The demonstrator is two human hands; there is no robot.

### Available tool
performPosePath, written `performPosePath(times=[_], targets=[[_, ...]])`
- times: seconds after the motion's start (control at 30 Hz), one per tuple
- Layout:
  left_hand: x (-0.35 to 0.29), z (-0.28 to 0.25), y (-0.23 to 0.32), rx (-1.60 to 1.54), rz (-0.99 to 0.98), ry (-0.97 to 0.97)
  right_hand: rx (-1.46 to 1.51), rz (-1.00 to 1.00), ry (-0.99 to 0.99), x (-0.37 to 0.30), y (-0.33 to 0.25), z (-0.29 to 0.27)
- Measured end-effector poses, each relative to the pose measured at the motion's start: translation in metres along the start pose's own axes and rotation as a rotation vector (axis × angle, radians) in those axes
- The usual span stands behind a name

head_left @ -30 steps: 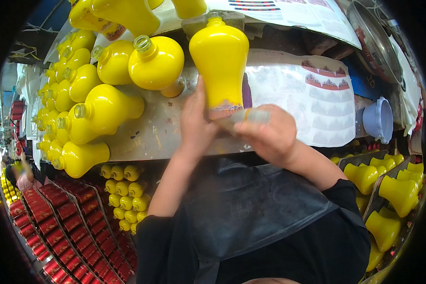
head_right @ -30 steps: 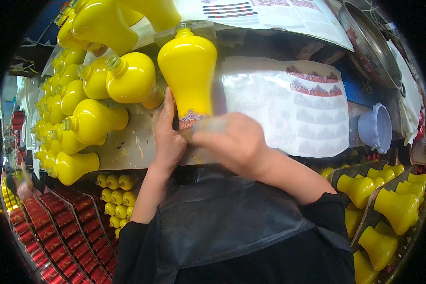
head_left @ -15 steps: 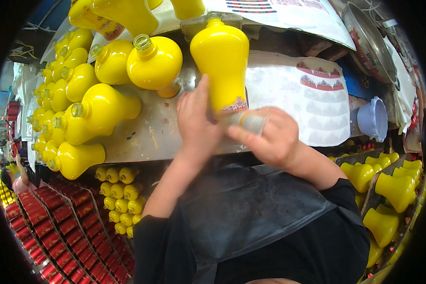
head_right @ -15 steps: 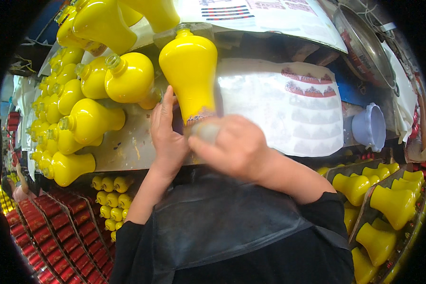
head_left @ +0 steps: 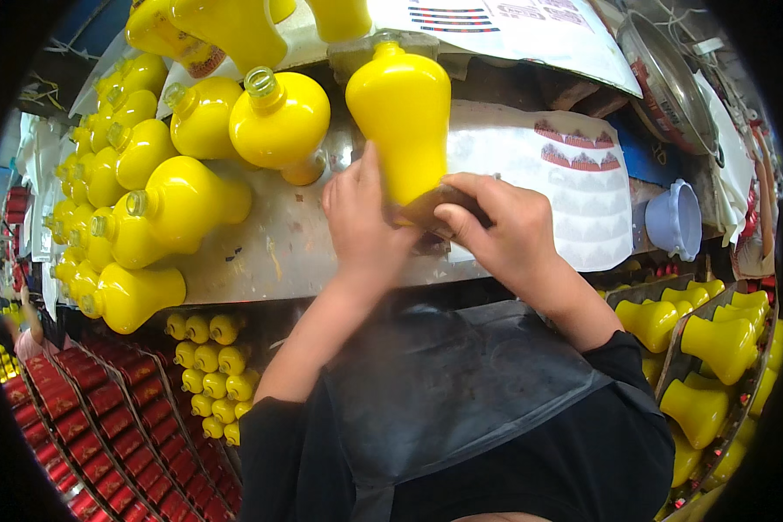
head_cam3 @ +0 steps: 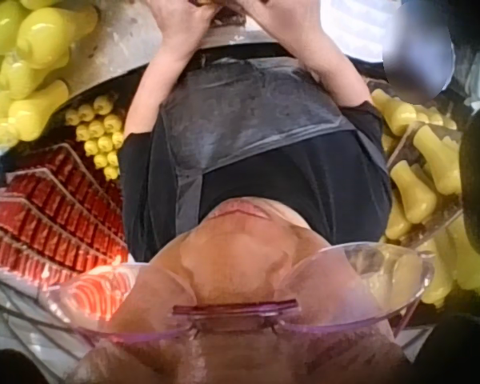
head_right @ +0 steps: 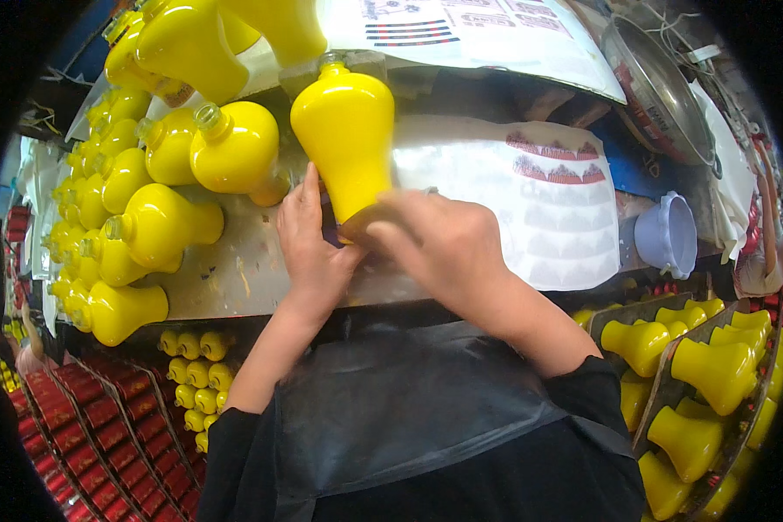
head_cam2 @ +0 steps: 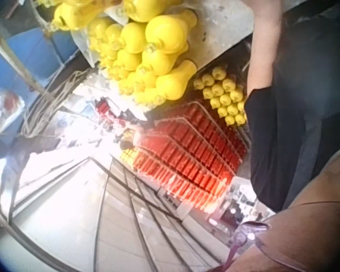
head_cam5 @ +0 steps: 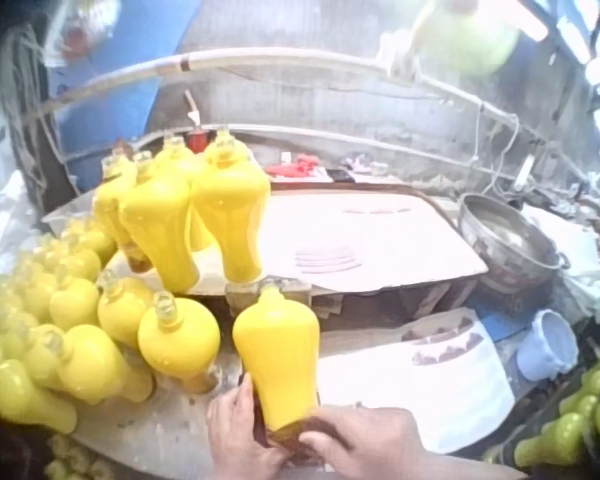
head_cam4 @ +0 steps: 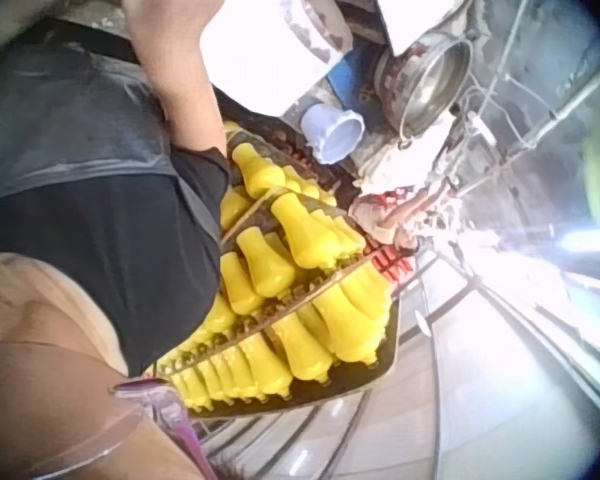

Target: The person picks up yellow plastic bottles from a table and applies printed labels to their bodies. They smooth the labels by hand and place the labeled bottles back on the table among other bottles.

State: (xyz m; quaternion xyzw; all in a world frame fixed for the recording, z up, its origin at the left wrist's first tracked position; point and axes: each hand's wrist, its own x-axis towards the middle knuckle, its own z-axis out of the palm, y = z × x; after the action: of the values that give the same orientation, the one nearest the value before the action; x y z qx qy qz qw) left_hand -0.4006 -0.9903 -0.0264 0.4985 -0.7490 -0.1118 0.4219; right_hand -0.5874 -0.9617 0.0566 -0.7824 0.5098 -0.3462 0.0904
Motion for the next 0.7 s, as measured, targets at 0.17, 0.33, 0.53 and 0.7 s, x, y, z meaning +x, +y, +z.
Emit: performPosePath(times=[0.17,0.33,0.53,0.7], targets=[[-0.001,-0.008,-0.018,-0.147,-0.055,-0.163,0.093,0.287,0.012,-0.003,0.021,0.017],[0.004,-0.013,-0.008,-0.154,-0.154,-0.173,0.010,0.223,0.183,-0.007,0.029,0.023],[0.016,-0.016,-0.003,-0.332,-0.174,-0.257,0.076,-0.148,0.200,0.005,0.034,0.024],[0.009,-0.011,-0.013,-0.422,-0.223,-0.225,0.044,0.028,0.321,0.019,0.051,0.032]])
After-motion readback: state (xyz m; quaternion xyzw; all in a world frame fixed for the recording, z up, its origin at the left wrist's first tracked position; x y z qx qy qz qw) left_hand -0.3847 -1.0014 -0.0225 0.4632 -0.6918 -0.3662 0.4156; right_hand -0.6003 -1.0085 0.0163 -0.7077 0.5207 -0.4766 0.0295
